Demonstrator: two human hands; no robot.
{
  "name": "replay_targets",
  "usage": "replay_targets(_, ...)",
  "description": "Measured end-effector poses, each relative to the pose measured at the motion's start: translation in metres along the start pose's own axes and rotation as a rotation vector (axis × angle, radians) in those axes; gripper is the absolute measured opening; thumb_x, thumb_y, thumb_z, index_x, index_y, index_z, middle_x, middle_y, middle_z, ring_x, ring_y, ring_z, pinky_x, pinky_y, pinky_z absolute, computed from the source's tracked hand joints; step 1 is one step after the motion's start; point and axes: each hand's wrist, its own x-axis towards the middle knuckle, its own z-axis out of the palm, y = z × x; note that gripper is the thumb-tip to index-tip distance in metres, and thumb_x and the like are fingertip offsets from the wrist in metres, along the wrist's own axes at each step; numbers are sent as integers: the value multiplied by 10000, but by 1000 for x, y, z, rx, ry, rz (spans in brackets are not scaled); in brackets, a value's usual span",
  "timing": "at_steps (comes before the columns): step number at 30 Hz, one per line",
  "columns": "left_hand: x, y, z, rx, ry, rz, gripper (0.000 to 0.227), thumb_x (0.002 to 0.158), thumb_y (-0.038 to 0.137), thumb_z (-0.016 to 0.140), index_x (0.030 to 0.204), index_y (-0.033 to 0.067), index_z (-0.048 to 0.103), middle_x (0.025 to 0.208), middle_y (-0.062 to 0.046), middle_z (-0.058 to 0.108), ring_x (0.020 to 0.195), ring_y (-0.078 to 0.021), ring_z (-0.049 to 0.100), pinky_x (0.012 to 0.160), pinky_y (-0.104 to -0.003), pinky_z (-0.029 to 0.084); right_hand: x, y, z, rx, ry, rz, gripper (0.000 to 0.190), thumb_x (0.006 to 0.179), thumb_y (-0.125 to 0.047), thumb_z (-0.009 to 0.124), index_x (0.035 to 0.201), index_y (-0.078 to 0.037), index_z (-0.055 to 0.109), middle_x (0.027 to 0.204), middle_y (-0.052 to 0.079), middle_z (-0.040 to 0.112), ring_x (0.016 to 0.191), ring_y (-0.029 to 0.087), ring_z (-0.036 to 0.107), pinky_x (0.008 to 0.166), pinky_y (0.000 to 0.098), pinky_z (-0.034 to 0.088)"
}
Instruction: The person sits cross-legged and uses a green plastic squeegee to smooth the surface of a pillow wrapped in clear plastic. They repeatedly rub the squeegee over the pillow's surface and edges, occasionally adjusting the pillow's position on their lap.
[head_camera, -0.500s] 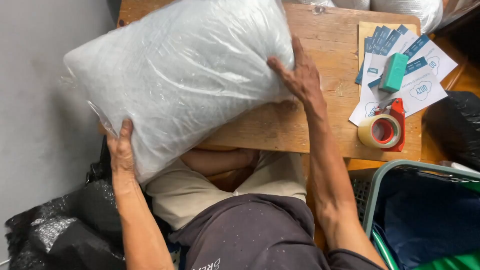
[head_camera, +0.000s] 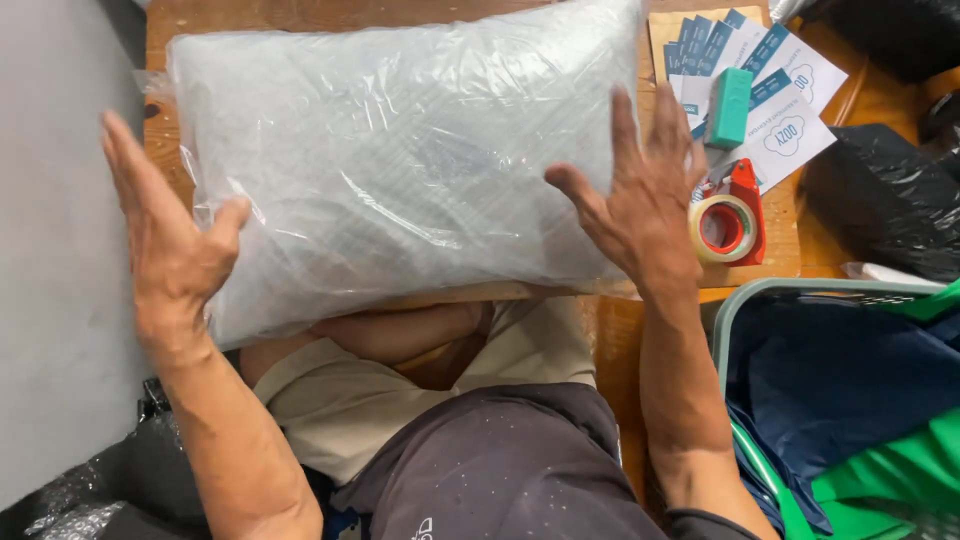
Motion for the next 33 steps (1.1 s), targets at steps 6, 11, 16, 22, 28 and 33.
replay_targets(6, 56, 56, 93, 396, -161, 376, 882, 959, 878, 243, 1692, 425, 56, 1694, 39, -177, 1592, -335, -161, 1182, -785, -114, 70, -52, 75, -138, -107, -194, 966, 917, -892, 284, 1665, -340, 20, 1724, 139, -83, 1587, 406, -82, 1122, 799, -77)
replay_targets(11, 44, 38, 131, 261, -98, 453, 803, 992, 759, 435, 1651, 339, 249, 1730, -67, 112, 1576, -388, -8, 1147, -772, -88, 65, -36, 112, -246, -25, -187, 1009, 941, -953, 274, 1697, -345, -5, 1731, 82, -140, 1602, 351, -138, 1166, 771, -110)
replay_targets(16, 36, 26, 142, 310, -55, 470, 811, 1018, 777, 460, 1668, 339, 251, 1734, -49, 91, 1581, -364, -24, 1155, -785, -81, 61, -22, 147, -274, -45, -192, 1058, 872, -987, 131, 1691, -345, -55, 1714, 85, -205, 1611, 333, -181, 1156, 720, -224)
replay_targets(22, 37, 18, 148, 336, -103, 439, 820, 1027, 785, 455, 1674, 355, 189, 1743, -34, 47, 1593, -362, -46, 1157, -756, -127, 55, -31, 135, -249, -68, -211, 1005, 918, -951, 166, 1704, -349, -2, 1713, 61, -173, 1603, 293, -162, 1159, 683, -218)
replay_targets(28, 40, 18, 152, 331, -129, 404, 852, 978, 829, 359, 1668, 364, 176, 1737, -8, 16, 1587, -342, -75, 1169, -718, -157, 52, -41, 128, -31, -33, -219, 937, 917, -862, 280, 1667, -302, 252, 1720, 82, 6, 1561, 305, -98, 1124, 670, -203)
replay_targets(33, 34, 12, 159, 402, -87, 449, 861, 1020, 839, 425, 1671, 360, 130, 1751, -13, 32, 1600, -336, -64, 1193, -726, -128, 43, -37, 140, -100, -4, -190, 959, 956, -863, 241, 1722, -288, 181, 1709, 47, -99, 1553, 276, -160, 1121, 686, -204)
